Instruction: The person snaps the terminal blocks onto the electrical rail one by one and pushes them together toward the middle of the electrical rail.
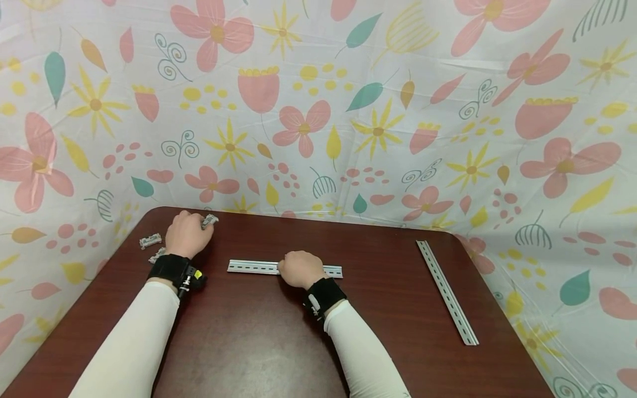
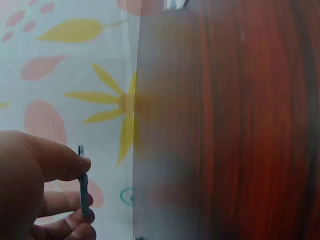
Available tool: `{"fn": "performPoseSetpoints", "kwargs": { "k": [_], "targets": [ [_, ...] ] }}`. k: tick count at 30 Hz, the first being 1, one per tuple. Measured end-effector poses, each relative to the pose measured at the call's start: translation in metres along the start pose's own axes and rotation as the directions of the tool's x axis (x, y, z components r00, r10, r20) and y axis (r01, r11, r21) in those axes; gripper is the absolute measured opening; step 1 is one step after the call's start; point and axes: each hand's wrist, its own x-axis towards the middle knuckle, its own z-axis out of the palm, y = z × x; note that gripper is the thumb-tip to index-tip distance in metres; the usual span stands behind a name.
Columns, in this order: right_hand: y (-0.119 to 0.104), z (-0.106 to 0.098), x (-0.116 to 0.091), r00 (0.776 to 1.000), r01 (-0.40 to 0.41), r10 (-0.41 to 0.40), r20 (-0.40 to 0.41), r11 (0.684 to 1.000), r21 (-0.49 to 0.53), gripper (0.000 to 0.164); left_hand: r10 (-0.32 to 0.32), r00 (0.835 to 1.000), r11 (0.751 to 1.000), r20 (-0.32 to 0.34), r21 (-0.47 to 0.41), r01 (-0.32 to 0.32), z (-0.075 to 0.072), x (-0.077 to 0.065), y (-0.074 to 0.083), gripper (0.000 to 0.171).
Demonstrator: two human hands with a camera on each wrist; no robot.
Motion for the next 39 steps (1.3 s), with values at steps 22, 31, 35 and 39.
{"fn": "performPoseSetpoints", "kwargs": {
  "k": [22, 31, 35, 39],
  "targets": [
    [-0.001, -0.008, -0.007, 1.000, 0.000, 0.001, -0.009, 0.998, 0.064, 0.047, 0.205, 0.979, 0.977, -0.005, -0.063, -0.205, 0.015, -0.002, 0.037, 0.035],
    [-0.001, -0.012, -0.009, 0.997, 0.030, -0.024, -0.072, 0.996, 0.084, 0.049, 0.283, 0.959, 0.958, 0.024, -0.061, -0.281, 0.019, -0.007, 0.053, 0.032],
    [-0.001, -0.012, -0.009, 0.995, 0.033, -0.024, -0.102, 0.996, 0.085, 0.051, 0.316, 0.946, 0.947, 0.066, -0.082, -0.311, 0.020, -0.011, 0.061, 0.031],
    [0.000, -0.012, -0.009, 0.989, 0.040, -0.025, -0.145, 0.994, 0.100, 0.054, 0.352, 0.932, 0.935, 0.088, -0.084, -0.346, 0.020, -0.013, 0.069, 0.030]
  ]
}}
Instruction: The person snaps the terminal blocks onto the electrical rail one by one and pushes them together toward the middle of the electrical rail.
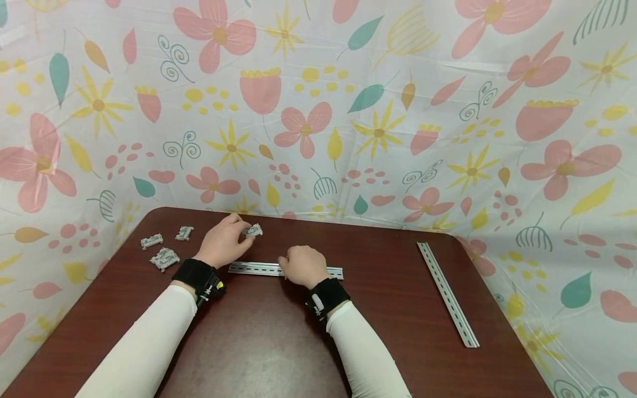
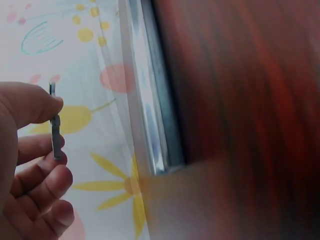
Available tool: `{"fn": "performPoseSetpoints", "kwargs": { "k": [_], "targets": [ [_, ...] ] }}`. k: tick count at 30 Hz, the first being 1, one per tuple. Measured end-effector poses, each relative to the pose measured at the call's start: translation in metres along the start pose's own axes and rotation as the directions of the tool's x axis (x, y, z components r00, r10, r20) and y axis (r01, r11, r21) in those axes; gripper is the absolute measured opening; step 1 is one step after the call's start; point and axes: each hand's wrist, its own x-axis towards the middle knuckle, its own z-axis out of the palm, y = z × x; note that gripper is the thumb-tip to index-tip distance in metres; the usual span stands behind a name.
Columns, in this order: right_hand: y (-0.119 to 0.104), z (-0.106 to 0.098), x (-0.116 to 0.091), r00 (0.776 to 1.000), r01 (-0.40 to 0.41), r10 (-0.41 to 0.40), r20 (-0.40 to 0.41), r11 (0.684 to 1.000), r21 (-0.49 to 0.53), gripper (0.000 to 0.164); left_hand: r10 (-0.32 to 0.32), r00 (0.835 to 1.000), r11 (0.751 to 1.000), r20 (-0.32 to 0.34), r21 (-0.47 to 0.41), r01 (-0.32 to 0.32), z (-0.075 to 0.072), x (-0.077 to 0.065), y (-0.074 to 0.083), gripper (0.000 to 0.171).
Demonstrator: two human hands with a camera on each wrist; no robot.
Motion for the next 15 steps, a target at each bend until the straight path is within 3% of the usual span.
{"fn": "performPoseSetpoints", "kwargs": {
  "k": [8, 15],
  "targets": [
    [0.007, -0.002, 0.002, 0.997, 0.022, -0.018, -0.073, 0.998, 0.053, 0.056, 0.101, 0.994, 0.995, 0.042, 0.014, -0.101, 0.007, 0.003, 0.008, 0.030],
    [0.008, -0.007, 0.003, 0.992, 0.024, -0.005, -0.125, 0.988, 0.150, 0.046, 0.182, 0.983, 0.983, 0.014, 0.013, -0.183, 0.006, 0.004, 0.020, 0.028]
  ]
}}
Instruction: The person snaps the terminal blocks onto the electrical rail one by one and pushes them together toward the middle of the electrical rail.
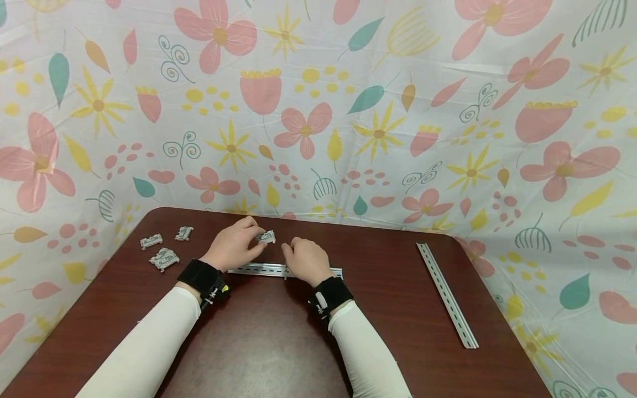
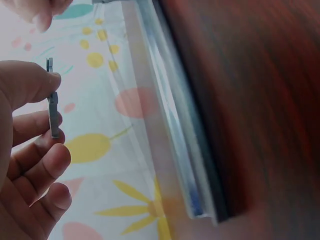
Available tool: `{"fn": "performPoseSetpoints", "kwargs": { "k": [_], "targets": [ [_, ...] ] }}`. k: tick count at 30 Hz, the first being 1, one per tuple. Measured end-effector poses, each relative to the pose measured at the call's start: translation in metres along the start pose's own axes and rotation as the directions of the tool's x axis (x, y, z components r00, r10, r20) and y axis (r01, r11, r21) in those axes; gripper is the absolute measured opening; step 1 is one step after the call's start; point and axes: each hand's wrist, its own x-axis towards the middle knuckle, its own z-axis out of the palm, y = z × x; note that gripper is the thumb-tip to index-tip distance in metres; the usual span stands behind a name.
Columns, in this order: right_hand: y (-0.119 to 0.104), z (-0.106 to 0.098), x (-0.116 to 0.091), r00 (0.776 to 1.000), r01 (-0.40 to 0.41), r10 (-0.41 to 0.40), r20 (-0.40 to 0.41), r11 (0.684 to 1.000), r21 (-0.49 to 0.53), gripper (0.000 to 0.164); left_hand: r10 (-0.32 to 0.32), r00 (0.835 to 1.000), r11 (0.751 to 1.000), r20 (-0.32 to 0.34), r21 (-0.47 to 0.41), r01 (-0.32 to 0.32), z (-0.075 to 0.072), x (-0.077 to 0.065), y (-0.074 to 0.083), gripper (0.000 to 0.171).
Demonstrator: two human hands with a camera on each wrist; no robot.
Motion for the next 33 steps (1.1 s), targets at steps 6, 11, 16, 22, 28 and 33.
{"fn": "performPoseSetpoints", "kwargs": {
  "k": [6, 11, 16, 22, 28, 33],
  "targets": [
    [-0.002, -0.002, 0.002, 0.999, -0.017, 0.020, -0.043, 0.998, 0.068, 0.042, 0.051, 0.998, 0.999, -0.020, -0.004, -0.051, -0.003, 0.003, 0.009, 0.025],
    [-0.001, -0.003, 0.003, 0.998, -0.022, 0.030, -0.056, 0.990, 0.139, 0.042, 0.089, 0.995, 0.996, -0.036, 0.015, -0.088, -0.003, 0.005, 0.013, 0.025],
    [0.000, -0.003, 0.002, 0.998, -0.016, 0.027, -0.055, 0.981, 0.194, 0.042, 0.147, 0.987, 0.989, -0.067, 0.029, -0.145, -0.002, 0.007, 0.018, 0.023],
    [0.002, -0.004, 0.002, 0.998, -0.011, 0.023, -0.052, 0.976, 0.218, 0.040, 0.191, 0.978, 0.981, -0.079, 0.043, -0.188, -0.002, 0.007, 0.023, 0.023],
    [0.002, -0.005, 0.002, 0.998, -0.011, 0.025, -0.055, 0.970, 0.242, 0.040, 0.214, 0.974, 0.976, -0.080, 0.055, -0.210, -0.002, 0.008, 0.029, 0.021],
    [0.003, -0.005, 0.002, 0.998, -0.023, 0.038, -0.053, 0.966, 0.257, 0.039, 0.225, 0.970, 0.974, -0.089, 0.053, -0.221, -0.002, 0.008, 0.032, 0.018]
  ]
}}
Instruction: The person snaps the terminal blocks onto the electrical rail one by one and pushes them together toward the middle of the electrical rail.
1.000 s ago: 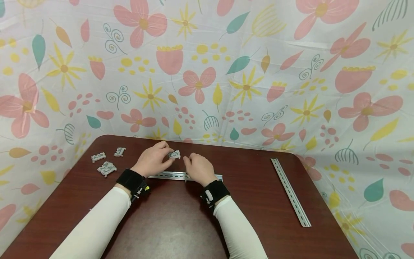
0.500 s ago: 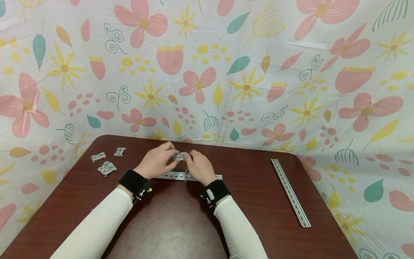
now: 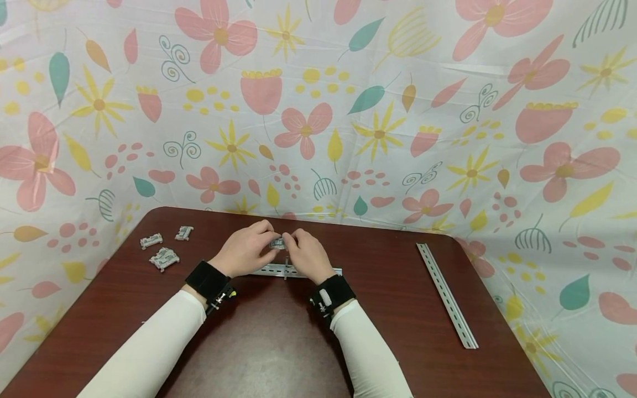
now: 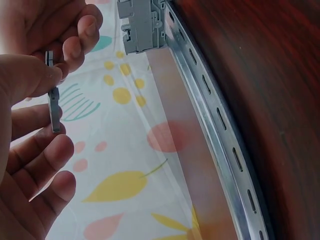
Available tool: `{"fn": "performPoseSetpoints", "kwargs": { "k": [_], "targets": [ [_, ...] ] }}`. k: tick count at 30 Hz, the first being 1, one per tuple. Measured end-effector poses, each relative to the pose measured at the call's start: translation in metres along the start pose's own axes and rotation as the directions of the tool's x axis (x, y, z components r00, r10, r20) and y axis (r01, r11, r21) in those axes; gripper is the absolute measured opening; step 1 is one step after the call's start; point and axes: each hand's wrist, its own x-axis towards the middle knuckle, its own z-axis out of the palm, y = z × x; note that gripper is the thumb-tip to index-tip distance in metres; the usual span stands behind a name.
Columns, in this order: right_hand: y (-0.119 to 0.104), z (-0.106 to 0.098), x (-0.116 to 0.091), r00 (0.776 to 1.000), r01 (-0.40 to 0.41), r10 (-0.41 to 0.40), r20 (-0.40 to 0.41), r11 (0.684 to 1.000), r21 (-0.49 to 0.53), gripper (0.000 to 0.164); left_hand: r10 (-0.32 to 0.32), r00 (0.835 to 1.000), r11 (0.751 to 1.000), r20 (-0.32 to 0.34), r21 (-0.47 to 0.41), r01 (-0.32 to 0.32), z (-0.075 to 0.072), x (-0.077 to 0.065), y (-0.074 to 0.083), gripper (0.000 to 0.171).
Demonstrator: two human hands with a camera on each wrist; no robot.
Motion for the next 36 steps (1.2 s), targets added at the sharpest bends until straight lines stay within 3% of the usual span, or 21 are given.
{"fn": "performPoseSetpoints", "kwargs": {
  "k": [20, 30, 36],
  "targets": [
    [-0.0012, -0.0026, -0.0024, 1.000, -0.001, -0.001, 0.026, 0.998, 0.065, 0.034, 0.029, 1.000, 0.999, -0.002, 0.014, -0.029, -0.0018, 0.0013, 0.0014, 0.025],
    [0.0013, -0.0017, -0.0013, 1.000, 0.018, -0.018, -0.003, 0.995, 0.095, 0.035, 0.036, 0.999, 0.999, -0.013, 0.011, -0.035, -0.0025, 0.0016, 0.0014, 0.025],
    [-0.0001, -0.0021, -0.0015, 1.000, -0.009, 0.013, -0.025, 0.991, 0.134, 0.036, 0.033, 0.998, 0.999, -0.046, 0.023, -0.031, -0.0004, 0.0024, -0.0002, 0.042]
  ]
}}
